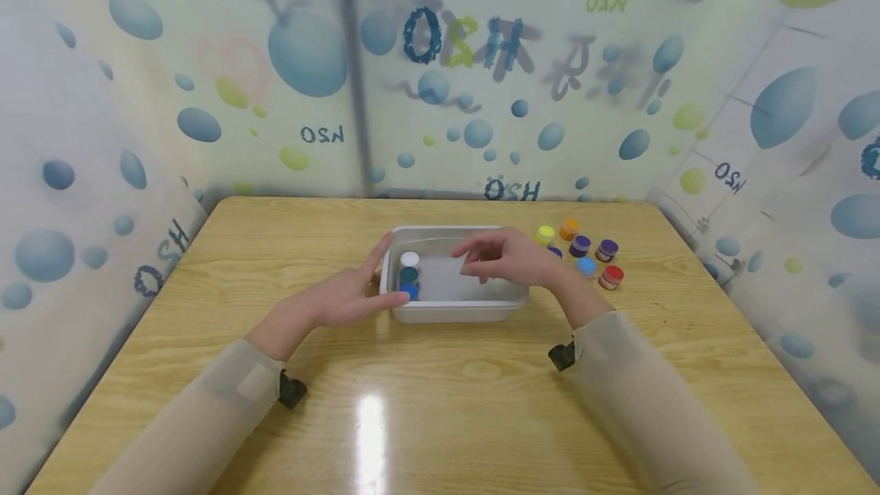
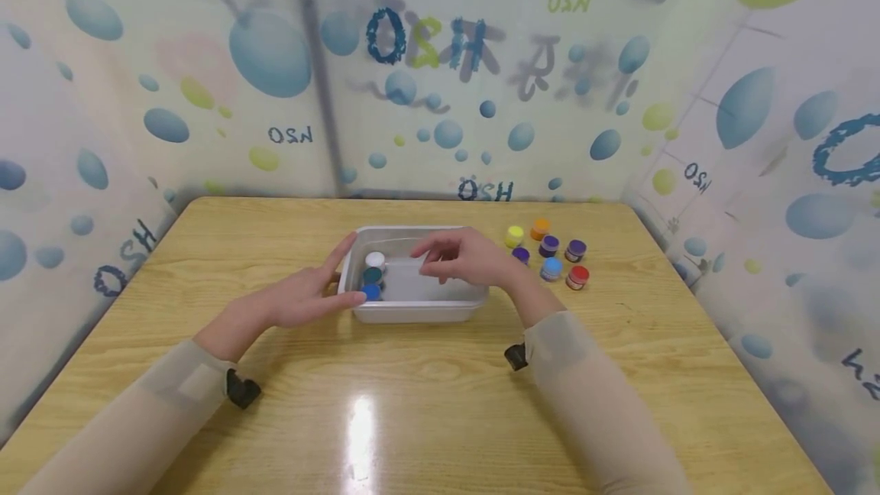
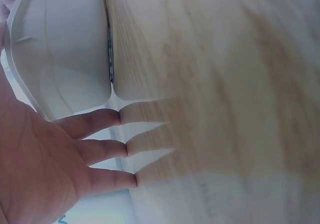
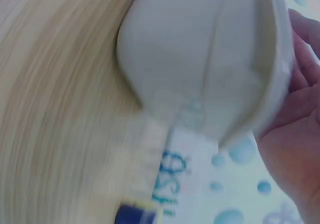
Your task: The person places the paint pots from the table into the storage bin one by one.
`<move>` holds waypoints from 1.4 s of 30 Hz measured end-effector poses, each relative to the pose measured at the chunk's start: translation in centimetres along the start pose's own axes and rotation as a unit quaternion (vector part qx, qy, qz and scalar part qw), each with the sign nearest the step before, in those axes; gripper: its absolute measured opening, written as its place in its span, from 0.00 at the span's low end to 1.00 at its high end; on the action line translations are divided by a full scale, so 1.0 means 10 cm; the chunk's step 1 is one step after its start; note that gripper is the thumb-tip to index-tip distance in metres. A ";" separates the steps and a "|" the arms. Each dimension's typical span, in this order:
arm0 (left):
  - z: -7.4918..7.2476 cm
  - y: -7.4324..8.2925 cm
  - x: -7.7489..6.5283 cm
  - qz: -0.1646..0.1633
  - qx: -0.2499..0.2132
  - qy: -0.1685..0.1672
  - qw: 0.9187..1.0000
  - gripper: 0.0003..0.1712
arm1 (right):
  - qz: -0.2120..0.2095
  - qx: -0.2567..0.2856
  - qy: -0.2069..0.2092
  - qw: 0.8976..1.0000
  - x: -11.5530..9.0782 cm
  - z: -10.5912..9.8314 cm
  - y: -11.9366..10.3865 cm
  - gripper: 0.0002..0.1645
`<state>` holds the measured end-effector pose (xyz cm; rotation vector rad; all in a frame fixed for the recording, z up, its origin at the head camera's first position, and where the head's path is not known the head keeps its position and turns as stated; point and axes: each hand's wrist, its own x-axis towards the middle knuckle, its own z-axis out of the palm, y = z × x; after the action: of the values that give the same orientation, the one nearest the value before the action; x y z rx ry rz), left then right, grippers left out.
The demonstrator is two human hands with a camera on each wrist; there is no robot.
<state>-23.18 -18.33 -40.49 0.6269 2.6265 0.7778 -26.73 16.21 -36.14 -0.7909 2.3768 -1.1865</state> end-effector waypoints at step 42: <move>0.00 0.01 0.00 -0.003 -0.002 0.004 1.000 0.68 | 0.206 -0.066 0.158 0.963 -1.69 -1.05 1.50 0.36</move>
<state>-23.14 -18.22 -40.41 0.6165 2.6315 0.7852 -24.11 40.54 -41.00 -0.1244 2.7211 -1.0455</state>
